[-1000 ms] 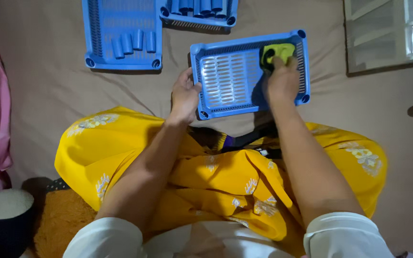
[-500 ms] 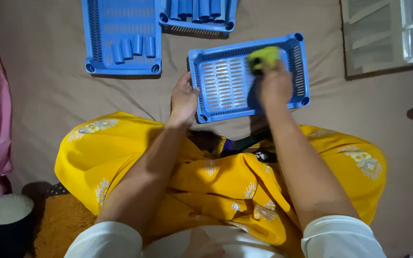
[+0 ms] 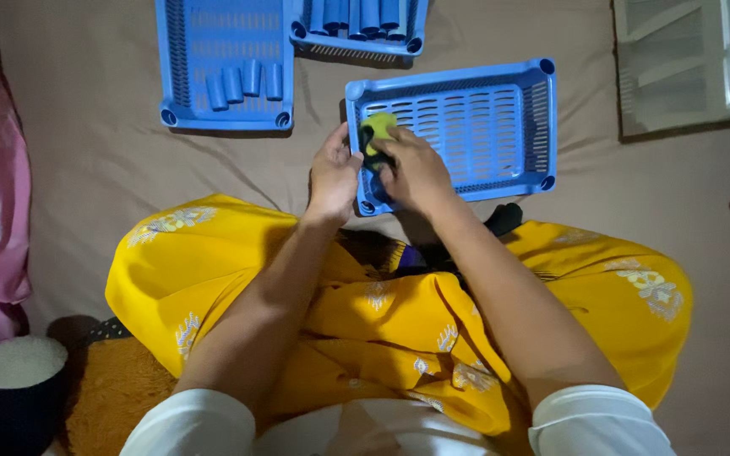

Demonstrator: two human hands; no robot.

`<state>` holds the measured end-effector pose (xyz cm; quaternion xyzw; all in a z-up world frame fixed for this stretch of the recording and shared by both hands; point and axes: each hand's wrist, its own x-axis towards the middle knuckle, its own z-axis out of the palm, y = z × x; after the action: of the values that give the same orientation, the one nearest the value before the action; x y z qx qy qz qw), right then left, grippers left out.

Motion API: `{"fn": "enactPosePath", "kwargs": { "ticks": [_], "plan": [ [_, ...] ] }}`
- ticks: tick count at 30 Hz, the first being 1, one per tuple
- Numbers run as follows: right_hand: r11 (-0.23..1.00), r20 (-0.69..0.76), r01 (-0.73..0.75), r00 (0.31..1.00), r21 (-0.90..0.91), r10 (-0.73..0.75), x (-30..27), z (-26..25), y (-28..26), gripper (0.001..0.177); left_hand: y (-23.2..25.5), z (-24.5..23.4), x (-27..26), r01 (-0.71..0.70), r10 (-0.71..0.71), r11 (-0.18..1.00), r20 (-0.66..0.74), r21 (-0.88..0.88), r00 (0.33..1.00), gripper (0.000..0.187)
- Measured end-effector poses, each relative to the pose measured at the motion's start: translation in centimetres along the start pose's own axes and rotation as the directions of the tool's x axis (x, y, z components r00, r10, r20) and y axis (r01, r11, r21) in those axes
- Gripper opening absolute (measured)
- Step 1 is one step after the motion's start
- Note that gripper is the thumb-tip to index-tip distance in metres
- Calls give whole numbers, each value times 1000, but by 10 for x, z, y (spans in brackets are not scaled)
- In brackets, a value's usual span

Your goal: The person assembles three blue plastic baskets by inserting cylindrical supports into slots, then wipes the interior and exterior of one basket with a yellow cloth. The baskets are arranged side by side on a bed.

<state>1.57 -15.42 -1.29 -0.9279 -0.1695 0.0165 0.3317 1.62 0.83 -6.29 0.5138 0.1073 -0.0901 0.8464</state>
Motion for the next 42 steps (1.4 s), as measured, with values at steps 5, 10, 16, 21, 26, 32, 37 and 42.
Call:
{"fn": "enactPosePath", "kwargs": {
  "ticks": [5,10,16,21,26,32,37,42],
  "plan": [
    [983,366,-185,914,-3,173,-12,-41,-20,35,3,2,-1,-50,56,989,-38,143,998,58],
    [835,488,-403,680,-373,547,-11,-78,-10,36,8,-1,0,-87,107,960,-62,267,992,57],
    [567,99,-559,654,-605,750,-18,-124,42,37,13,-1,-2,-136,172,914,-61,383,983,59],
    [806,-277,-352,930,-475,243,-27,-108,60,32,15,-3,-2,-201,228,882,-13,426,974,61],
    [721,-40,-370,902,-585,430,-28,-99,57,22,14,-2,1,-227,269,848,-20,478,963,55],
    [887,285,-367,851,-279,442,-42,-65,12,34,13,-1,0,-270,310,834,-2,482,951,51],
    [977,127,50,989,209,-78,-41,-21,-26,41,15,-1,-4,-330,361,815,28,476,932,50],
    [839,83,-203,979,505,187,-40,-39,11,39,18,-9,2,-318,348,869,-11,379,938,51]
  ]
}}
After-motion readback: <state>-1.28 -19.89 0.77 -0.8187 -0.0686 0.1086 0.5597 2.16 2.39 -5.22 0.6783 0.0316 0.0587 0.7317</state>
